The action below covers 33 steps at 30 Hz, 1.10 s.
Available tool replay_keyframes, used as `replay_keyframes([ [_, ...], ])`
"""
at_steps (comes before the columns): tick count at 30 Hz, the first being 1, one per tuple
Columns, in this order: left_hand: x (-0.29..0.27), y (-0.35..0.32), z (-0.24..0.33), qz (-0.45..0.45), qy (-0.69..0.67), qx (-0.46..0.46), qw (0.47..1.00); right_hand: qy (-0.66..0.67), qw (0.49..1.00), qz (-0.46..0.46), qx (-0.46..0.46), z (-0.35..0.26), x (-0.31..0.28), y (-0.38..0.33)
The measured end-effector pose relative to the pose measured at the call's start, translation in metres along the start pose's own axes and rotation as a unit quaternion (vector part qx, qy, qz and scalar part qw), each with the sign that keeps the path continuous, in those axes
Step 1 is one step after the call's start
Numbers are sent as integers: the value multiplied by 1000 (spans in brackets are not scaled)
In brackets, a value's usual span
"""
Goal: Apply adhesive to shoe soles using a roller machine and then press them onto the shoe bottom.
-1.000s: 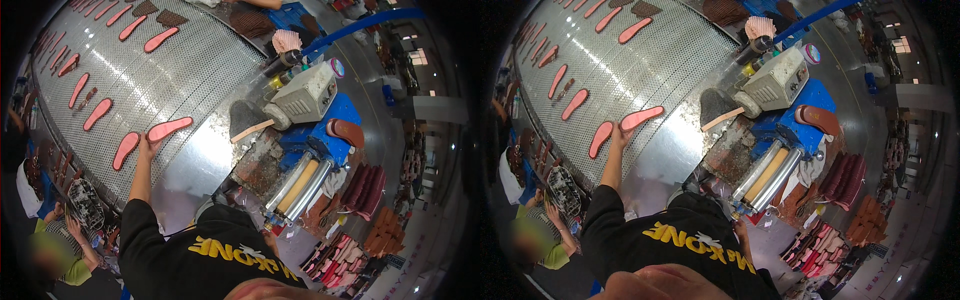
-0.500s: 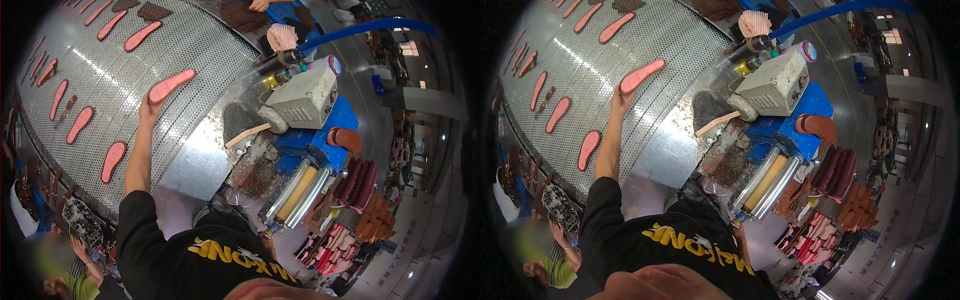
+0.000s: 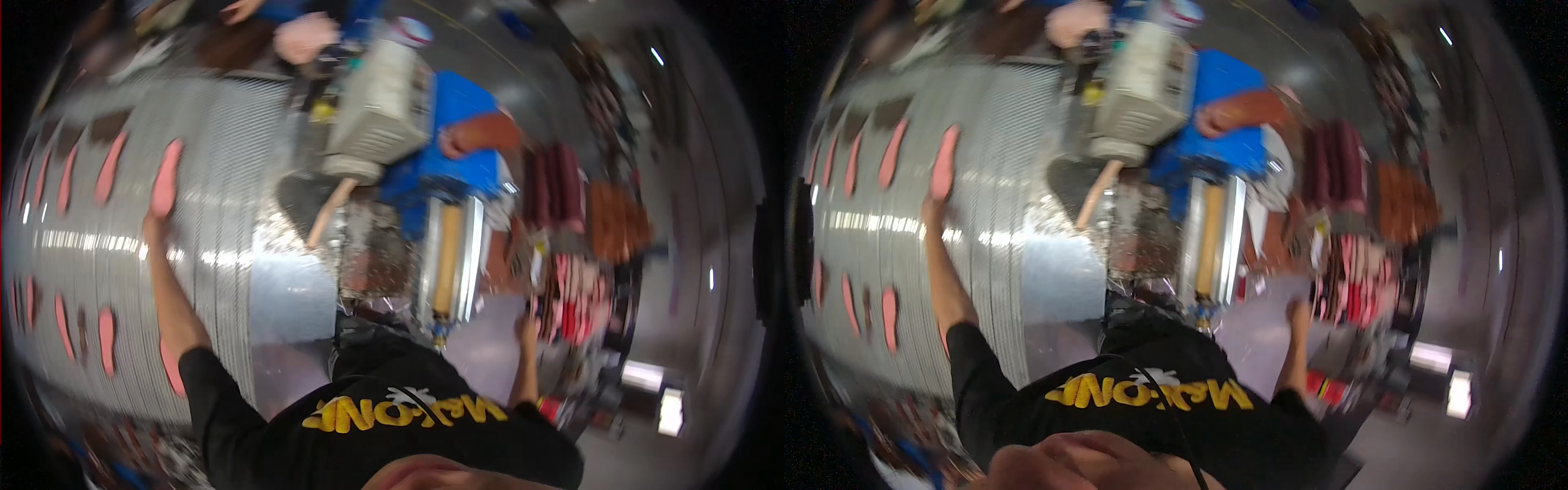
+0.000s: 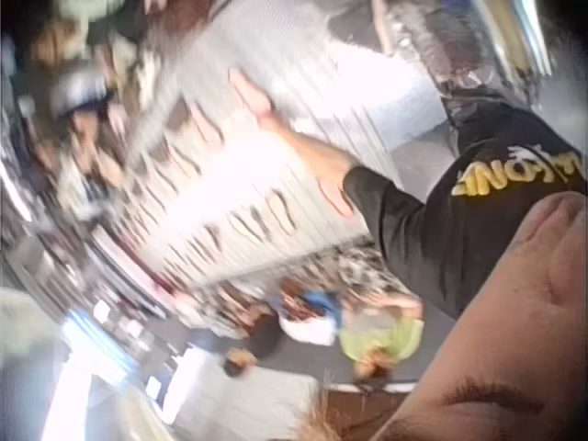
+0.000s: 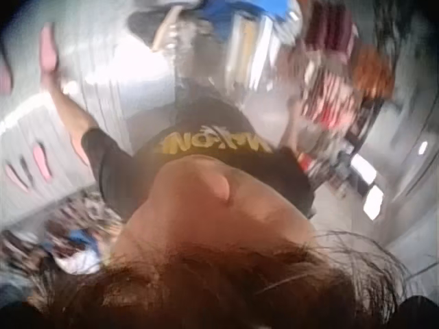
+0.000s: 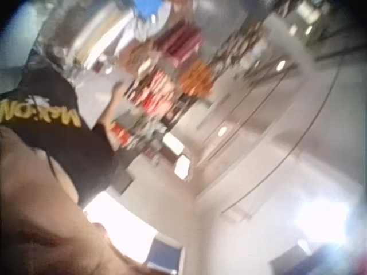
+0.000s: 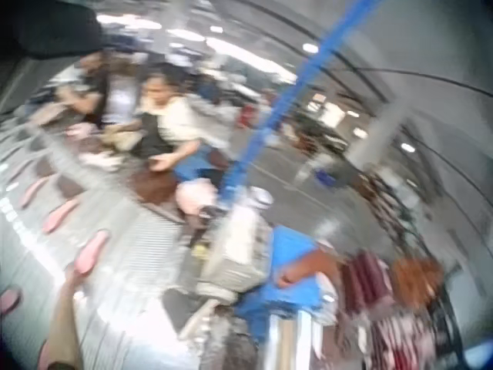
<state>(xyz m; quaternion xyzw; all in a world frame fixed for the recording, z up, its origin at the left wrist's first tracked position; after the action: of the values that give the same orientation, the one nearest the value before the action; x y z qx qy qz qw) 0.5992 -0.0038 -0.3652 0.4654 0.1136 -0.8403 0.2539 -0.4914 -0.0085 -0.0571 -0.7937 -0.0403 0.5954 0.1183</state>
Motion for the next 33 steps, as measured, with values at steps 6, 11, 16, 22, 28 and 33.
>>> replay_keyframes([
  [6,34,-75,24,106,-448,-285,841,66,948,241,-197,-360,-133,79],
  [11,112,-191,275,-209,-426,-39,880,-35,924,280,-258,-468,-111,147],
  [16,125,-337,340,-242,-574,-267,736,-164,957,116,-208,-498,-74,210],
  [22,134,-393,356,-287,-504,-298,758,-141,956,151,-207,-483,-90,189],
  [28,128,-357,342,-249,-466,-245,813,258,873,217,-352,-382,-129,166],
  [33,115,-311,379,-205,-498,-244,807,693,679,139,-199,-243,-129,149],
])
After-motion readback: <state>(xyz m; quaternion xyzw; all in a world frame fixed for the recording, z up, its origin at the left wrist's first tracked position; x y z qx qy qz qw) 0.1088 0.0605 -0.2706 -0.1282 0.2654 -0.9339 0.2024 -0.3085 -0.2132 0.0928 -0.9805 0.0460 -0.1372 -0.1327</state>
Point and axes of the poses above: each hand's wrist, its own y-axis towards the middle knuckle, its own x-axis out of the palm, z = x × y, the point moved 8 cm from there along y, towards the middle knuckle, and after that the axes turned 2 degrees about -z, right-handed, at the moved point
